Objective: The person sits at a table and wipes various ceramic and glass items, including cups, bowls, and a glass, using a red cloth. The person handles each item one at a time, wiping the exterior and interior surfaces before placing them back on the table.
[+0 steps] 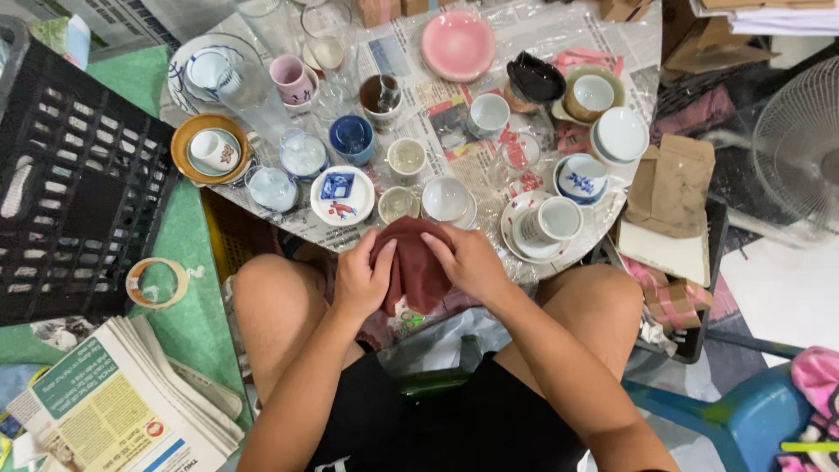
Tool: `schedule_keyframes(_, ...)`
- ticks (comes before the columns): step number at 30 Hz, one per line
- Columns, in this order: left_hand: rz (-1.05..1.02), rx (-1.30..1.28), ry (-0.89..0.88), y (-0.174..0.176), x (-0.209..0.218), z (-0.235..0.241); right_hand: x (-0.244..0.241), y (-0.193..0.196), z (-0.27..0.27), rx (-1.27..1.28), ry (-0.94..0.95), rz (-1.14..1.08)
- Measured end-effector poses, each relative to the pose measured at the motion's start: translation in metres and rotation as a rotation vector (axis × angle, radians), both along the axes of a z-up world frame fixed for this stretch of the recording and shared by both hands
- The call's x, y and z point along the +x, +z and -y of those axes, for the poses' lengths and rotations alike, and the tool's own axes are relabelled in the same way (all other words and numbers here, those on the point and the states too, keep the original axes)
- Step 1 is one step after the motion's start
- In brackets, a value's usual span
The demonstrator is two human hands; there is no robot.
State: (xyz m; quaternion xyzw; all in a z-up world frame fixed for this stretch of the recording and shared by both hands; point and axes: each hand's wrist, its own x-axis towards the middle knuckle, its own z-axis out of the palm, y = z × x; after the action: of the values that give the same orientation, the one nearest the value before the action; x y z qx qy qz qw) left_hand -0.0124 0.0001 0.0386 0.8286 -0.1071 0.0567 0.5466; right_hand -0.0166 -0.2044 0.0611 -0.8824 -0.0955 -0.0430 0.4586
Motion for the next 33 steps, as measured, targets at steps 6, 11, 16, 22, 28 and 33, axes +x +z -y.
schedule_keyframes(6, 0.064, -0.056, -0.095, 0.011, 0.002, 0.006, 0.005, -0.001, 0.002, -0.008, -0.039, 0.015)
schedule_keyframes(11, 0.065, -0.101, -0.119, 0.018, 0.001, 0.009, 0.008, 0.004, 0.005, 0.110, -0.002, 0.025)
schedule_keyframes(16, -0.031, -0.049, -0.055, 0.008, 0.003, 0.010, 0.008, 0.001, 0.003, -0.021, -0.041, -0.042)
schedule_keyframes(22, 0.067, -0.063, -0.042, 0.001, 0.003, 0.013, 0.007, -0.005, 0.007, -0.053, -0.020, 0.031)
schedule_keyframes(28, 0.149, -0.003, -0.025, -0.001, 0.001, 0.014, 0.006, 0.011, 0.011, 0.065, 0.076, -0.084)
schedule_keyframes(33, 0.147, -0.147, -0.127, 0.009, 0.000, 0.016, 0.009, 0.014, 0.015, 0.130, 0.047, -0.034)
